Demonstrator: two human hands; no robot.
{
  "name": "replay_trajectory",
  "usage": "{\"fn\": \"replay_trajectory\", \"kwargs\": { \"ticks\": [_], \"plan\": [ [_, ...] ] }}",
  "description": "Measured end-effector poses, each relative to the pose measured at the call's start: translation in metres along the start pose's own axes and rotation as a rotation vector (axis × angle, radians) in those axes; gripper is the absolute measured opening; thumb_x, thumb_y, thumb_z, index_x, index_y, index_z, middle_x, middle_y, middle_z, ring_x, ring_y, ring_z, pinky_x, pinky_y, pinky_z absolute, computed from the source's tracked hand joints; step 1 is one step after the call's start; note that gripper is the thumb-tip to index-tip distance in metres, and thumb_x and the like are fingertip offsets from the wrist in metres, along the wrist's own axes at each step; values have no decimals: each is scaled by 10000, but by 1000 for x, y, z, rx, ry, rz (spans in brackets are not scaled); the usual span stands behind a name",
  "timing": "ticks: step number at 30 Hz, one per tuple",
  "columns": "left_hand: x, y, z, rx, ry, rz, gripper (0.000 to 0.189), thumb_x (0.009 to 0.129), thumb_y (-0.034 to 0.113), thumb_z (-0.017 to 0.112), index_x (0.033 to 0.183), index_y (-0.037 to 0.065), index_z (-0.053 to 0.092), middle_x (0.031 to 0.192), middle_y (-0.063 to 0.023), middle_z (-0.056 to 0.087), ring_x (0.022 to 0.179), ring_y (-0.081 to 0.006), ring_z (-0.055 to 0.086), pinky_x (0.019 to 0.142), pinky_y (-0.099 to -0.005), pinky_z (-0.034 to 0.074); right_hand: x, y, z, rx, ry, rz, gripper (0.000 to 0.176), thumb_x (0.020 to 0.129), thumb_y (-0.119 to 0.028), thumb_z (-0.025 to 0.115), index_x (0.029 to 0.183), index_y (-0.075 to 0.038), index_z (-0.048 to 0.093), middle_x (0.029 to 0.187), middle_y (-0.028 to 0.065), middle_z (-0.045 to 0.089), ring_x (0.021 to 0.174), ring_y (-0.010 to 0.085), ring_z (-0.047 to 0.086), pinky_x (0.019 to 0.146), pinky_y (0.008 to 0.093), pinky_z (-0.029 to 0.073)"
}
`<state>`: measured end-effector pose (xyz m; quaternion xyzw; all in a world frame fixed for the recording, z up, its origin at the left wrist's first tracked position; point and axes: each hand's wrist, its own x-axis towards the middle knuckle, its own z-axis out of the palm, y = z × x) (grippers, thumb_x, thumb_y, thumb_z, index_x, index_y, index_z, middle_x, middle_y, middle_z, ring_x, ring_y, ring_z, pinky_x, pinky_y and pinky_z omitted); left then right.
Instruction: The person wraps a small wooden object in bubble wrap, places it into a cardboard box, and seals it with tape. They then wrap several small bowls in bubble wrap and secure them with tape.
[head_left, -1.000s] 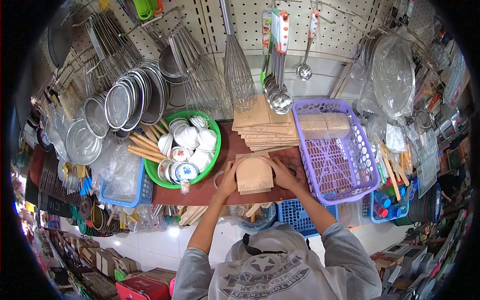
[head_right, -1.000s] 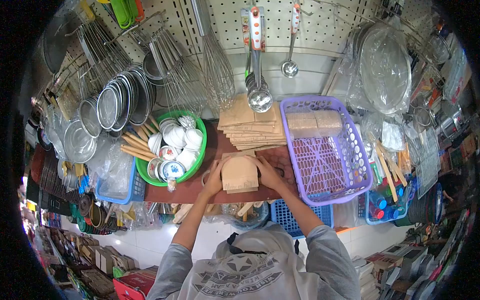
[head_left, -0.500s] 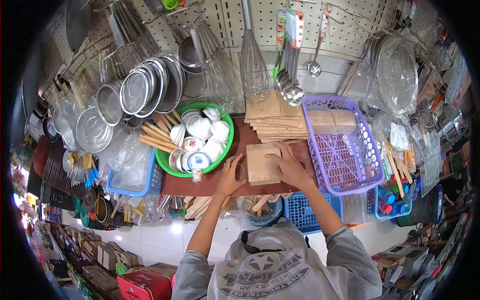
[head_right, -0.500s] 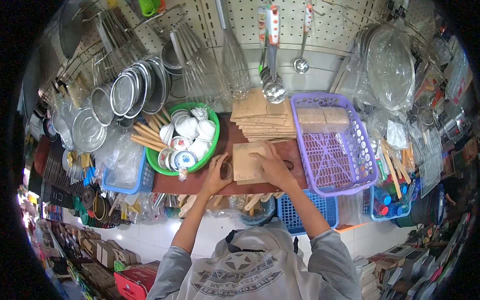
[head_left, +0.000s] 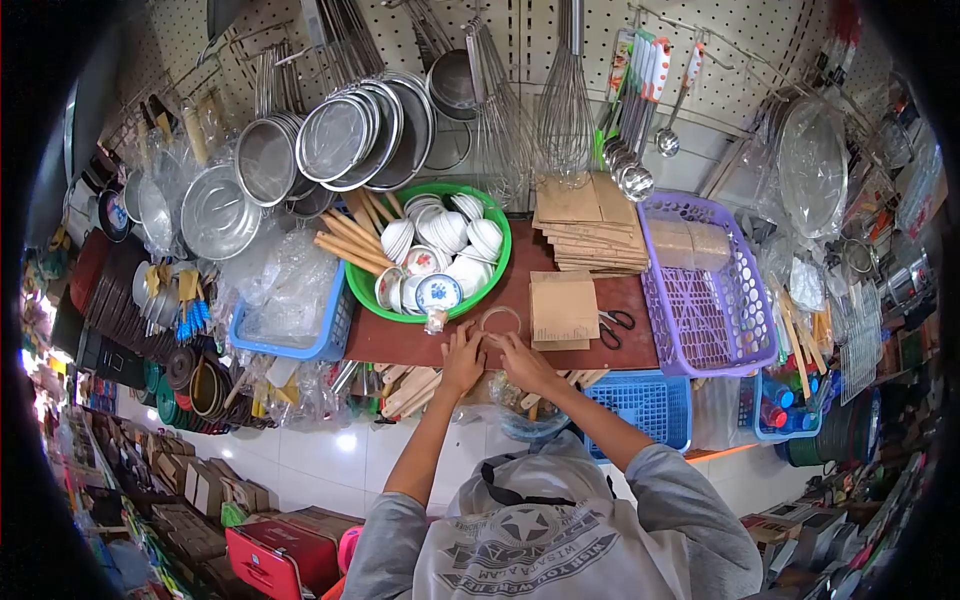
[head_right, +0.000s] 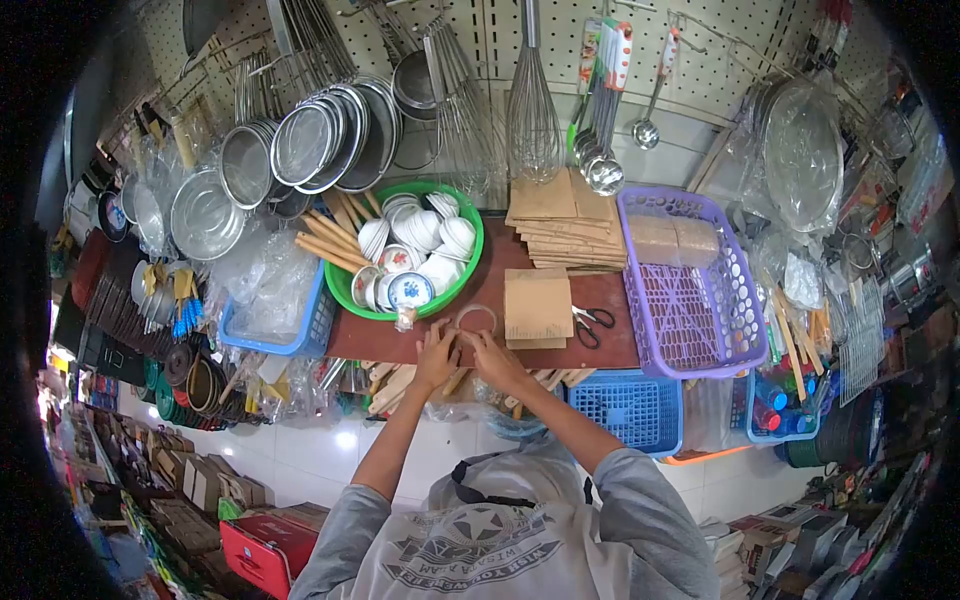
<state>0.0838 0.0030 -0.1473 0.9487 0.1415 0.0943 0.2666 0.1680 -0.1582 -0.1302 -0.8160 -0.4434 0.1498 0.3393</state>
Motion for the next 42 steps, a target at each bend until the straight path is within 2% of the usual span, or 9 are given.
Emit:
{"fn": "replay_trajectory", "kwargs": {
  "ticks": [9,17,20,24,27,30,36,39,42],
  "plan": [
    [-14,-35,3,-440,15,89,216,871,244,699,1080,207,666,1305,-63,479,1173,-278,478,1000,-463,310,4,11,5,43,-8,-61,261,904,-237,598,1096,-62,617,1081,185,590,920,394,631,804,468,515],
    [-12,-22,-23,-759,-139,-118,345,904,265,673,1233,169,627,1194,-65,544,1191,-208,470,1046,-399,331,9,-2,-3,130,22,-41,288,906,-242,572,1104,-45,644,964,195,669,877,400,638,793,460,503],
    [-14,-24,-16,-674,-142,-218,423,915,430,608,1259,184,623,1154,-49,566,1143,-215,457,1047,-413,251,10,4,4,206,172,-164,304,930,-220,544,1148,-25,628,907,147,685,750,300,664,703,404,522],
    [-7,-37,-2,-715,-193,-136,519,934,579,471,1250,202,638,1148,-62,593,1140,-222,430,1053,-415,187,4,-29,-29,512,-155,153,251,973,-190,484,1079,-12,626,749,54,599,595,121,588,551,284,478],
    [-9,-32,-6,-772,-167,-147,511,952,548,445,1231,174,651,1157,-83,620,1116,-225,454,1059,-411,182,-1,-34,-35,691,-192,202,221,991,-175,453,1014,-27,615,673,0,509,548,62,528,496,233,438],
    [-1,-43,9,-1150,-240,-295,515,968,518,426,1207,127,661,1161,-75,641,1121,-220,474,1031,-379,251,-5,-29,-36,800,-172,191,210,994,-177,450,963,-30,596,645,-19,475,538,65,514,493,233,437],
    [-2,11,-42,-1056,-332,-141,534,983,471,446,1331,74,524,1236,-99,573,1232,-206,441,1029,-346,348,-13,-40,-46,822,-65,263,218,976,-191,460,920,-14,575,650,-19,474,538,67,495,507,248,473],
    [3,33,-49,-860,-197,-112,556,998,428,443,1400,46,409,1250,-128,539,1246,-211,435,1086,-353,307,-10,-52,-57,843,-75,244,206,959,-169,449,915,-8,570,689,-15,477,561,73,493,516,252,488],
    [14,40,-53,-882,-81,-33,555,1015,428,417,1409,38,383,1186,-114,563,1154,-201,508,1034,-347,370,-6,-46,-63,926,-103,147,194,948,-130,425,920,3,564,734,-4,472,592,77,491,522,253,493]
  ]
}}
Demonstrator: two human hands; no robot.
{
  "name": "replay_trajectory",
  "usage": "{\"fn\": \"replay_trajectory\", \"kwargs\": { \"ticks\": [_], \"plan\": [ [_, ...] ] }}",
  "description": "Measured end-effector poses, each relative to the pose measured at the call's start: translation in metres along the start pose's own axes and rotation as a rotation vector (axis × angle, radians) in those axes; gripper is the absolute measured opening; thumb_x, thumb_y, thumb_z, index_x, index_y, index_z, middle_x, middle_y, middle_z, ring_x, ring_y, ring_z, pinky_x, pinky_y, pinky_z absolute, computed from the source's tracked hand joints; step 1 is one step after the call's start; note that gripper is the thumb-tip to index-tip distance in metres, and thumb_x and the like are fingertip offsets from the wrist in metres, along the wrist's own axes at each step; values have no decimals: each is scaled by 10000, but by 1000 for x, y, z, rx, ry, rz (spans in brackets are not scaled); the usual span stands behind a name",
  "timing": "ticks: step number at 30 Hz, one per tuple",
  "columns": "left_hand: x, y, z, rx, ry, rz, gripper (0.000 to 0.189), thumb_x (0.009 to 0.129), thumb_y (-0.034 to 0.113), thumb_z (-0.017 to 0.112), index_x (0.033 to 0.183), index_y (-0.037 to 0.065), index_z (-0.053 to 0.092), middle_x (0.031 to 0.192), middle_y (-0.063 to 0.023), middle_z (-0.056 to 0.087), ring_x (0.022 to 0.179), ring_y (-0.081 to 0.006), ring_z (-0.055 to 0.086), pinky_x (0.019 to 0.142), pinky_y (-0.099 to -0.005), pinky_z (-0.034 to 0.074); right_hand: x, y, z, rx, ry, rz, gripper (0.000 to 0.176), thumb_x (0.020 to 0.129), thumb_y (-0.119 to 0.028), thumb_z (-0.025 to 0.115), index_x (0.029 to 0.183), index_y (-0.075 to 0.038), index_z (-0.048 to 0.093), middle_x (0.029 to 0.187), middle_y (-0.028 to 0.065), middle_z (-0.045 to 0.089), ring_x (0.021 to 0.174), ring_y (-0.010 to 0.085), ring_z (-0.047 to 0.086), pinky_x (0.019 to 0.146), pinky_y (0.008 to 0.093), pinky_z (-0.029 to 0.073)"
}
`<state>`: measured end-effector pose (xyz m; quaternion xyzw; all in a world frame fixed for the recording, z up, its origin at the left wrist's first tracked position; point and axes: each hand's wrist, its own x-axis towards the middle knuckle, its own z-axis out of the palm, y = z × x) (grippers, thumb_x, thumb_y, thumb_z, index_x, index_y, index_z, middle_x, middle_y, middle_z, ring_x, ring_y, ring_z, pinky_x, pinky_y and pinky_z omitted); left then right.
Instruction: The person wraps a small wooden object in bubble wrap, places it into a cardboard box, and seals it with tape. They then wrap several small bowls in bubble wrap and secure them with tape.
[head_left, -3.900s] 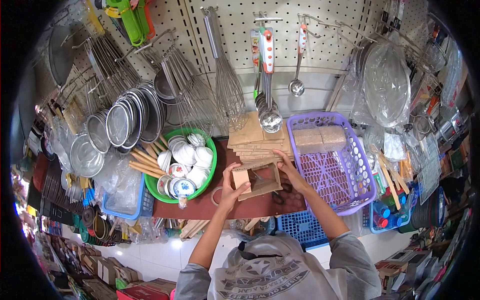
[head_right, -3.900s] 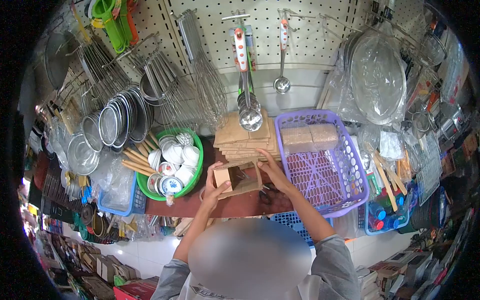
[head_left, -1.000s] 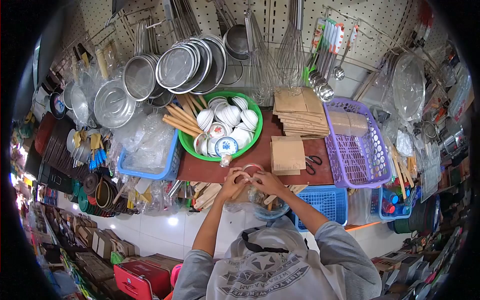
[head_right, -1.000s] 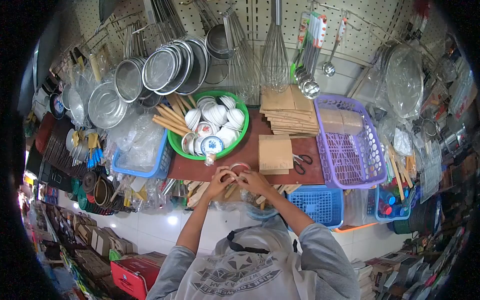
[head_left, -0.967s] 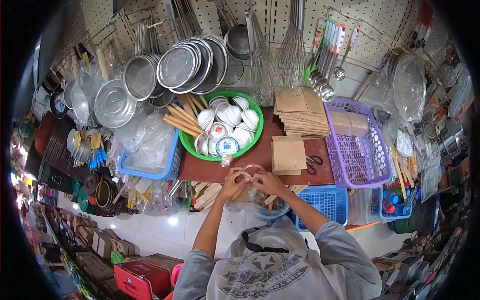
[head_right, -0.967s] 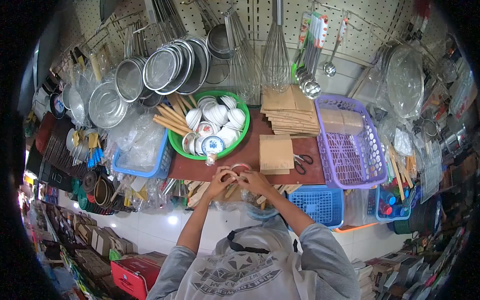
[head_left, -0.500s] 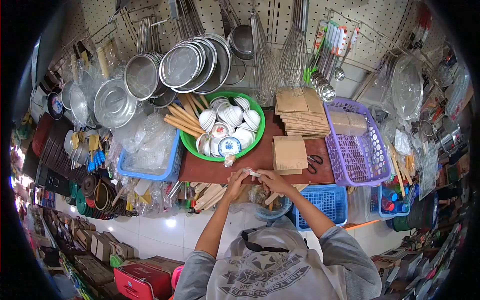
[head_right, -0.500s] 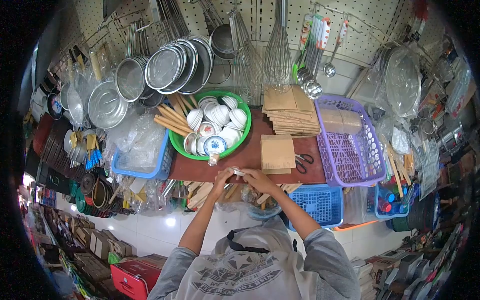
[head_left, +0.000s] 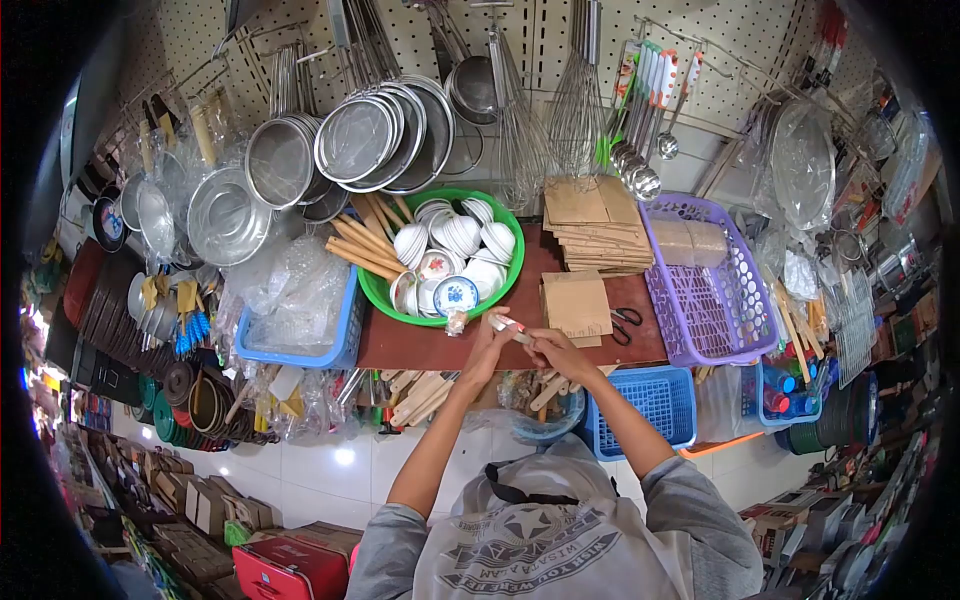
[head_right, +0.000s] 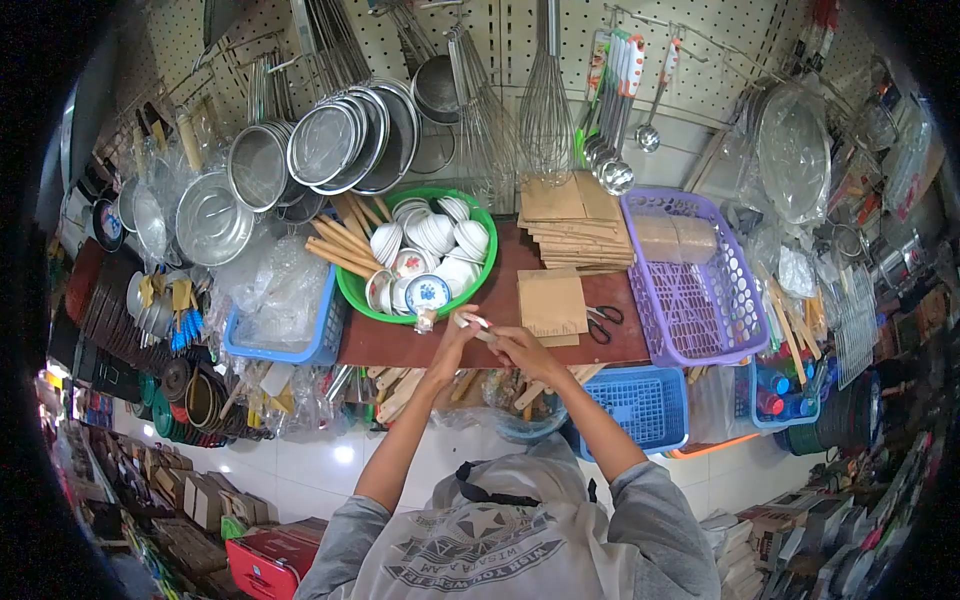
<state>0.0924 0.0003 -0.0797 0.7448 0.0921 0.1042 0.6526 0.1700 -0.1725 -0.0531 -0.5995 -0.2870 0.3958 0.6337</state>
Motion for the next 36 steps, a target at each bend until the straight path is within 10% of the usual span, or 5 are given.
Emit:
{"fn": "replay_trajectory", "kwargs": {
  "ticks": [4,13,18,36],
  "plan": [
    [10,29,-7,-381,-165,-92,585,1038,499,308,1419,65,403,1151,-83,565,1071,-175,546,951,-349,436,0,-22,-6,-33,-67,-161,189,939,-103,404,915,8,556,755,12,470,615,75,490,532,250,494],
    [44,59,-11,52,-82,101,493,984,325,546,1399,106,397,1059,-79,580,939,-157,515,864,-281,415,18,-45,-15,-134,59,-95,195,939,-135,415,857,-19,548,732,-7,490,586,71,485,515,241,456],
    [76,27,-14,-66,-44,106,537,1001,502,337,1289,94,534,1046,-79,556,1044,-222,485,998,-330,318,30,-59,-21,-118,7,-144,193,941,-147,417,842,-38,541,690,-14,476,564,63,468,510,239,451],
    [78,26,-17,-29,0,170,510,984,455,419,1327,83,477,1014,-95,614,949,-191,520,909,-320,370,59,-39,-42,-93,-129,-41,205,935,-158,411,782,-52,498,709,-12,439,599,77,449,509,237,444]
  ]
}}
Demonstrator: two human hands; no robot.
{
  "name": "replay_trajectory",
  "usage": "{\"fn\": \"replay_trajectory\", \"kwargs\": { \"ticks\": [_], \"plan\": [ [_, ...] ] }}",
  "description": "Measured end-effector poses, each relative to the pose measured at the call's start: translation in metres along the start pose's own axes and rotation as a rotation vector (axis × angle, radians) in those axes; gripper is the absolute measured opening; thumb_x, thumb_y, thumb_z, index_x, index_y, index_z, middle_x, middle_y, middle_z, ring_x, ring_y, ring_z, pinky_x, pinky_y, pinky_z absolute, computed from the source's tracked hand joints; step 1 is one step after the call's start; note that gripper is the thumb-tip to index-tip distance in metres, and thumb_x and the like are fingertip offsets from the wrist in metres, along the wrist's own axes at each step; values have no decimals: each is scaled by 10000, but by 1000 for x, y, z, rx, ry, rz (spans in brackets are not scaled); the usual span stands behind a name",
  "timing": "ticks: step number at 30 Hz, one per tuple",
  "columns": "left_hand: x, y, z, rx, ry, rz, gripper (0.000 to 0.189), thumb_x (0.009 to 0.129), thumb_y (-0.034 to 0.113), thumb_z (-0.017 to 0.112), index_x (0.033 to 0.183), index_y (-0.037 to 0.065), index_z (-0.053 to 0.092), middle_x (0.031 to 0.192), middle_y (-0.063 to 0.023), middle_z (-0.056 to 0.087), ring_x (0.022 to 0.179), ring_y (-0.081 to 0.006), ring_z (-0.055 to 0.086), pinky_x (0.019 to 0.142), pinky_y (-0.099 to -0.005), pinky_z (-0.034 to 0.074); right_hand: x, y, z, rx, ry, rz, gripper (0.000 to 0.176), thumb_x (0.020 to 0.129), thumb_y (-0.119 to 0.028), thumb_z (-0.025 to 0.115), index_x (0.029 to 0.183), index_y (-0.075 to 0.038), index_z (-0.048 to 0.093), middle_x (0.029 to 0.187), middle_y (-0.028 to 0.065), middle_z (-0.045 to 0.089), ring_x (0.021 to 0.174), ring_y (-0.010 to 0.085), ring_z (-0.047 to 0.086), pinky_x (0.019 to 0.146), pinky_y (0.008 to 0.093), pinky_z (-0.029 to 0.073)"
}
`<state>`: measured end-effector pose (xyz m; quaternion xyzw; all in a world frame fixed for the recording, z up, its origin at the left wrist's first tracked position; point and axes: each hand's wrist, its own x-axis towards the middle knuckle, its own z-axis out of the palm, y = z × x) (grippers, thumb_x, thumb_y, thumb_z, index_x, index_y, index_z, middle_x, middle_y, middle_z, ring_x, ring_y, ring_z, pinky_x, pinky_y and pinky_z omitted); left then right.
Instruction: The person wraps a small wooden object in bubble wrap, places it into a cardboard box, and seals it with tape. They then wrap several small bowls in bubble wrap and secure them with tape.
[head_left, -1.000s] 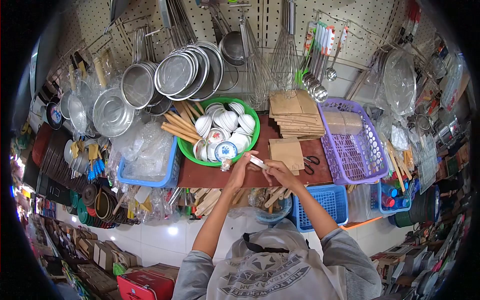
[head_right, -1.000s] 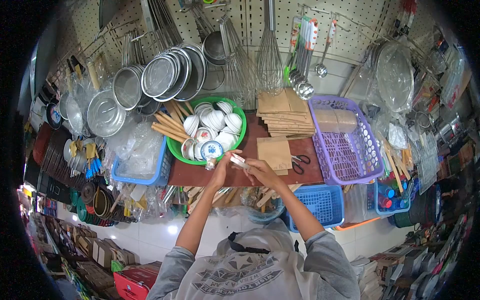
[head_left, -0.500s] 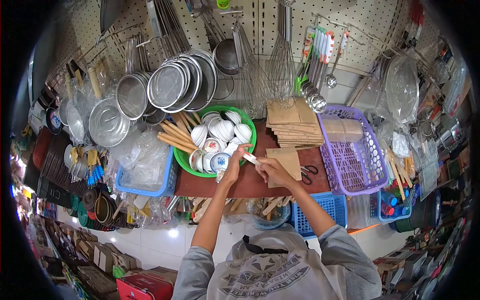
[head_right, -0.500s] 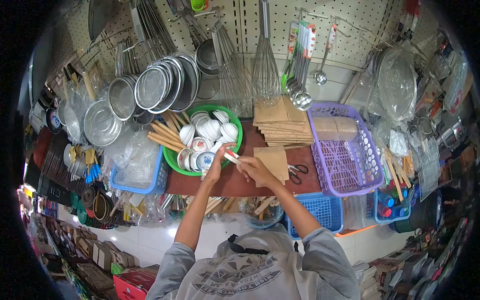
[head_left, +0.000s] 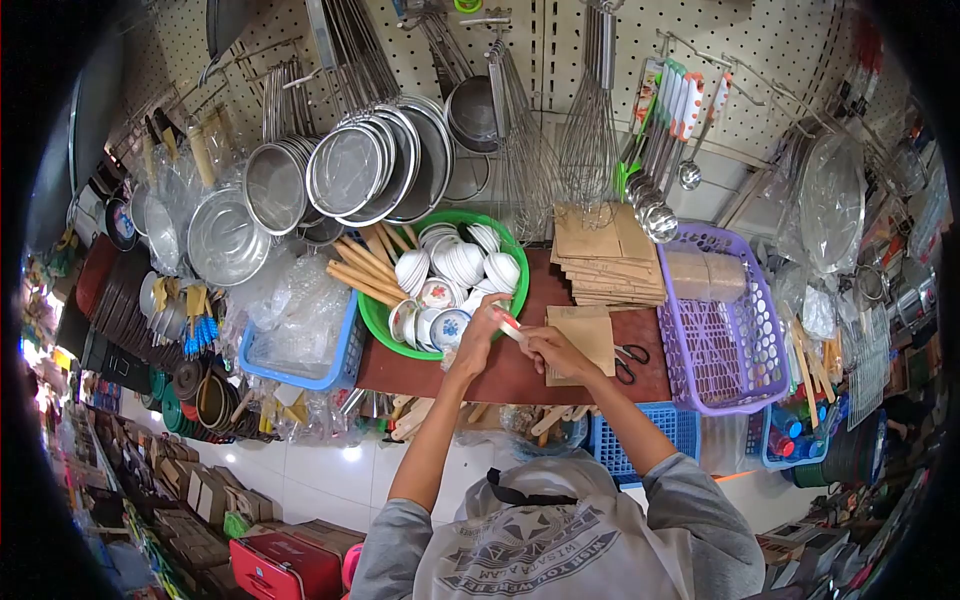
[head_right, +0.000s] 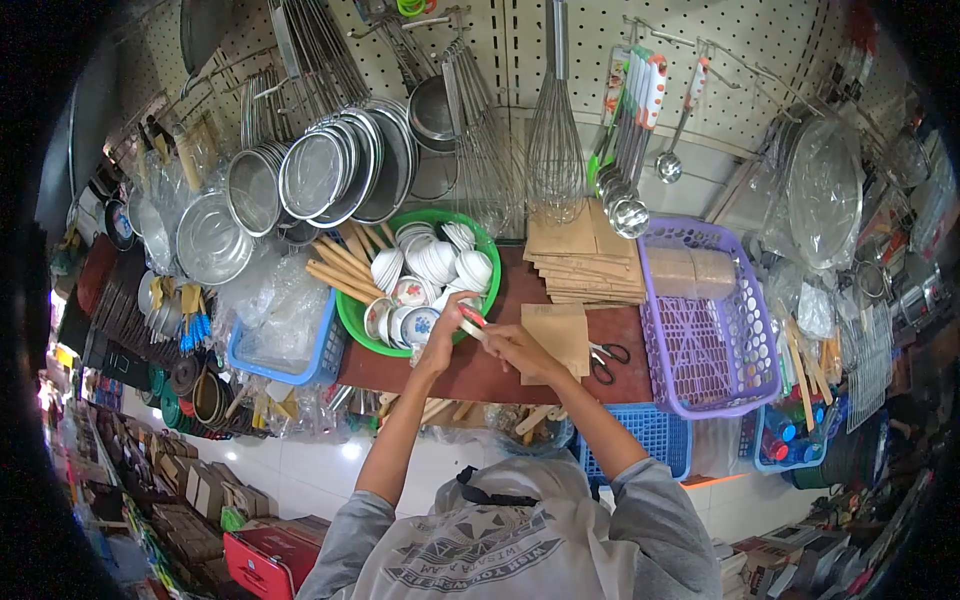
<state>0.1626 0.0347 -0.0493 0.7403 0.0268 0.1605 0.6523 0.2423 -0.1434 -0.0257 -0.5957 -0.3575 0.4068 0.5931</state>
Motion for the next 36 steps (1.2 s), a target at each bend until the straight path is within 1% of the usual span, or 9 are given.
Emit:
{"fn": "replay_trajectory", "kwargs": {
  "ticks": [1,4,10,16,19,22,25,28,36],
  "plan": [
    [0,0,1,96,5,73,509,983,450,419,1333,83,469,1001,-91,619,948,-190,520,909,-319,370,0,3,0,-16,20,8,205,937,-157,410,785,-52,499,711,-12,441,601,76,447,509,237,444],
    [-1,1,0,227,21,-29,512,982,437,427,1345,78,448,994,-84,630,962,-197,525,918,-331,373,4,8,-7,-3,-9,30,208,948,-160,416,809,-45,520,712,-13,444,599,73,436,513,235,443],
    [-1,-1,-10,-178,-79,-113,528,972,446,454,1352,80,446,1044,-92,633,994,-208,532,939,-327,375,-3,-5,0,18,-25,-42,228,974,-172,426,860,-28,561,709,-22,445,585,66,432,519,233,442],
    [-6,15,0,209,-19,11,520,995,466,406,1351,89,447,1009,-74,634,999,-184,532,930,-329,380,-6,1,2,-61,56,-8,199,959,-150,437,872,-23,563,691,-26,441,590,58,440,517,234,444],
    [-4,4,-7,16,-72,-53,625,979,566,394,1364,76,427,1102,-73,567,1053,-172,524,989,-311,354,-9,-9,10,-12,85,-42,205,949,-150,438,826,-30,551,675,-27,431,574,57,432,514,233,451],
    [-5,4,-11,-285,-114,-119,545,985,490,422,1347,83,445,1029,-68,574,940,-163,503,911,-292,371,-13,-21,17,36,72,-69,210,943,-146,435,801,-33,541,669,-25,426,563,57,427,505,232,464],
    [-9,18,-6,-267,-153,-20,563,980,504,417,1350,80,448,1031,-64,576,926,-157,488,888,-288,368,-14,-20,24,5,103,-41,206,942,-145,428,811,-31,539,662,-23,424,552,58,422,491,232,476],
    [-7,6,-9,0,-127,-9,571,978,521,403,1336,82,477,997,-58,605,964,-159,516,914,-305,372,-14,-13,26,1,132,-14,218,949,-158,420,817,-31,538,655,-23,423,544,58,424,479,237,483],
    [-6,13,-16,-340,-247,-60,545,984,522,393,1287,89,526,985,-25,531,940,-137,481,909,-270,351,-20,-18,40,-22,127,-78,240,963,-187,412,794,-43,504,652,-14,442,494,80,495,457,265,497]
  ]
}}
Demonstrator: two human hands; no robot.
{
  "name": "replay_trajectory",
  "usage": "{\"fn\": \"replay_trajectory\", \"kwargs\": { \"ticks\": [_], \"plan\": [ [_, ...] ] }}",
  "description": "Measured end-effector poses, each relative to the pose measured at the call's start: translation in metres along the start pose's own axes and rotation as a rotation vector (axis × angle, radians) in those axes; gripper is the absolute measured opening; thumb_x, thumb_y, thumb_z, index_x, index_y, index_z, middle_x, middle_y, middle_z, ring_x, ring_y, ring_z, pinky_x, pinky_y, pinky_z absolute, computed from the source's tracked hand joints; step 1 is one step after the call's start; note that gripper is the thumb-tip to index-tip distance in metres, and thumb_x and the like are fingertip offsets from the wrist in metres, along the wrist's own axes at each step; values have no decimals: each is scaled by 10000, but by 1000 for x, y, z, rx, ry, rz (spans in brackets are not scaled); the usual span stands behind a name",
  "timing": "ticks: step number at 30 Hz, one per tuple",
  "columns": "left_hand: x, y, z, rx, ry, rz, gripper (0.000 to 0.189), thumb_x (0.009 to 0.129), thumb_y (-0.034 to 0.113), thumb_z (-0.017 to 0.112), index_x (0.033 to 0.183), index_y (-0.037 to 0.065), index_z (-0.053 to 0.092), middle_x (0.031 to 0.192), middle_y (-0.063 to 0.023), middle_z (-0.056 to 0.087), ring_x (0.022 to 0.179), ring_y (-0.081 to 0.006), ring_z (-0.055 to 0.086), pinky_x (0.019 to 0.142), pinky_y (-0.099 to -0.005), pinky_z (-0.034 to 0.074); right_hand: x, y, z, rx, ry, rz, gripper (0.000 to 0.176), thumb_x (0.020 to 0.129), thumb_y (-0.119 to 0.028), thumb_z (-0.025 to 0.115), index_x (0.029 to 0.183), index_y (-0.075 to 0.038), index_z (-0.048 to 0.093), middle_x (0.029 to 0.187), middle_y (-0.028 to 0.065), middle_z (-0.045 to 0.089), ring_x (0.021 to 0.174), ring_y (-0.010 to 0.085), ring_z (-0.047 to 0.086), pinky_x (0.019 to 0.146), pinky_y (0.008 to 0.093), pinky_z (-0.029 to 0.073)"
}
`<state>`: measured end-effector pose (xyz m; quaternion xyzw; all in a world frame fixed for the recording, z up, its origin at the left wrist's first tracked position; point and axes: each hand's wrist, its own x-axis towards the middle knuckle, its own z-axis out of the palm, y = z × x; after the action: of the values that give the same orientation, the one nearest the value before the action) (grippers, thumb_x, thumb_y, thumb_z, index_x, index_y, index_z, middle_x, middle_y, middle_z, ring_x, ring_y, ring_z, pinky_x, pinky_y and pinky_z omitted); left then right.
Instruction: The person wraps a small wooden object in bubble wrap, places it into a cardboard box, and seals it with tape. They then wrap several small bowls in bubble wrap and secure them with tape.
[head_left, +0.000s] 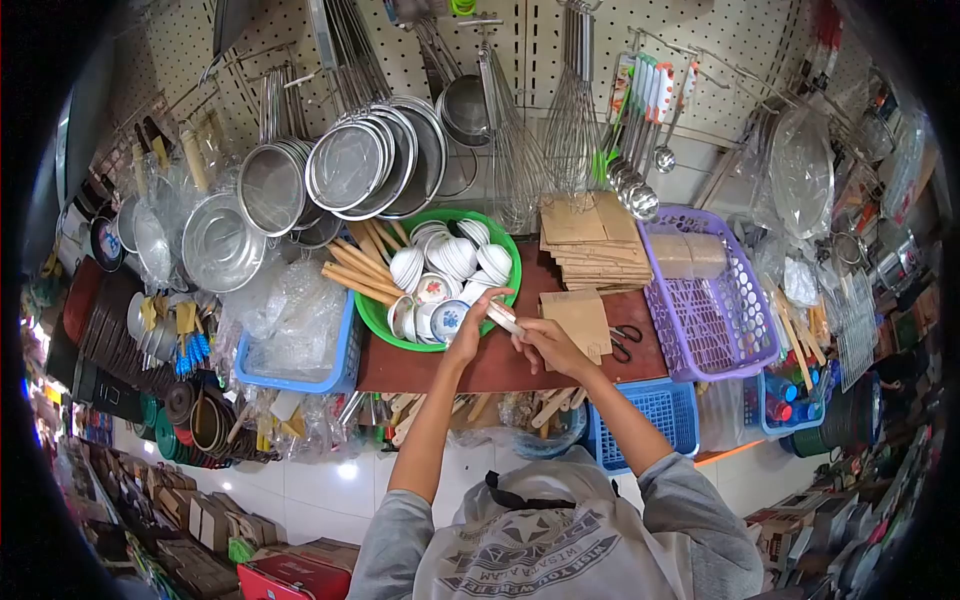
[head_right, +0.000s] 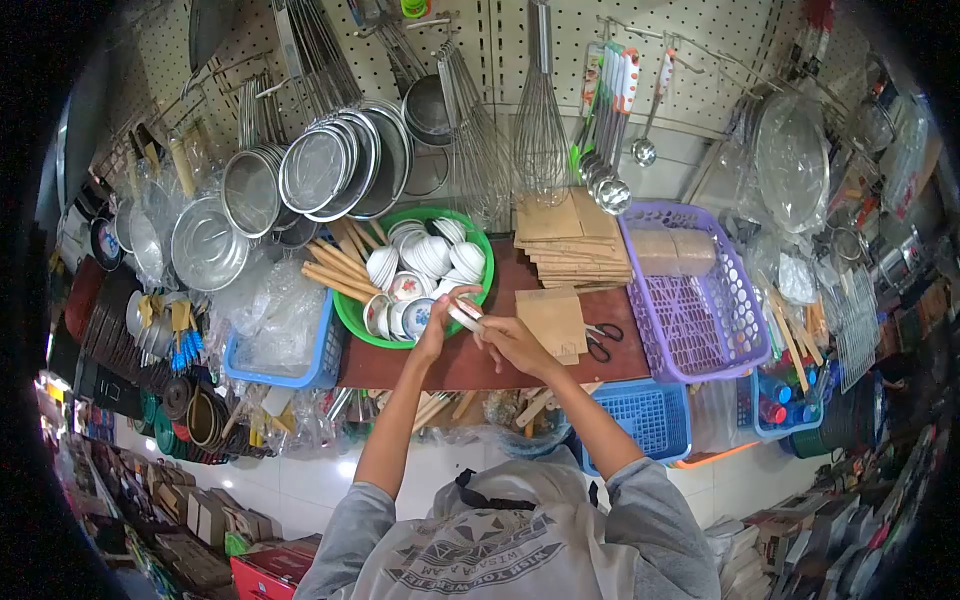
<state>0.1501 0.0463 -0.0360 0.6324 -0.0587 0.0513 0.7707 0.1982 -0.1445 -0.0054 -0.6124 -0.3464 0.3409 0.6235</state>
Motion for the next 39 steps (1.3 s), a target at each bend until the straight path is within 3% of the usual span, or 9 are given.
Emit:
{"fn": "replay_trajectory", "kwargs": {
  "ticks": [4,7,10,17,22,25,28,31,39],
  "plan": [
    [3,-10,-1,272,23,85,551,996,520,350,1291,91,528,972,-28,582,939,-139,506,910,-288,357,0,9,7,35,123,46,253,972,-195,425,775,-58,504,638,-11,457,503,86,516,456,259,485],
    [7,-16,-10,253,8,-75,648,991,582,301,1343,70,485,991,-39,594,958,-153,547,940,-295,380,-3,5,10,100,136,49,260,972,-210,449,768,-60,507,640,-13,454,511,85,512,462,259,484],
    [8,-15,-11,-26,-41,-65,532,1001,505,350,1298,94,511,948,-22,542,935,-152,492,933,-311,345,-7,-7,19,82,136,30,260,969,-223,454,777,-55,507,661,-15,458,516,88,515,469,261,487],
    [6,-20,-11,233,-33,104,569,1016,521,285,1303,93,526,965,-42,607,953,-167,531,947,-329,360,-5,-4,27,-29,183,69,221,955,-196,420,810,-51,504,700,2,489,556,92,526,521,252,477],
    [6,-17,-15,-105,-36,-41,620,1012,570,296,1291,69,532,935,-32,578,938,-165,524,968,-325,359,-1,-9,22,-46,91,25,218,944,-200,455,812,-43,527,691,-8,473,572,89,496,516,256,485],
    [4,-15,-15,-139,-22,-29,621,1015,567,301,1294,57,519,966,-36,568,959,-154,501,965,-320,356,4,-4,16,-114,68,19,231,946,-209,450,827,-35,545,687,-15,463,580,80,480,513,261,492],
    [2,-17,-10,108,33,127,607,1020,551,293,1301,57,506,1036,-56,575,997,-148,487,960,-312,354,9,0,9,-87,80,63,247,950,-217,443,836,-31,559,683,-18,459,576,74,468,514,261,494],
    [5,-20,-11,172,41,99,602,1020,547,291,1318,64,490,1085,-68,572,1028,-146,473,955,-300,350,10,-9,2,-81,86,100,246,953,-218,441,844,-34,563,681,-19,457,561,72,463,514,260,493],
    [2,-9,-15,-74,-23,-14,597,1009,556,327,1356,91,464,1080,-49,547,1046,-157,484,972,-304,346,16,-25,-8,-61,-66,126,233,965,-209,426,852,-48,550,673,-27,431,555,71,475,518,254,496]
  ]
}}
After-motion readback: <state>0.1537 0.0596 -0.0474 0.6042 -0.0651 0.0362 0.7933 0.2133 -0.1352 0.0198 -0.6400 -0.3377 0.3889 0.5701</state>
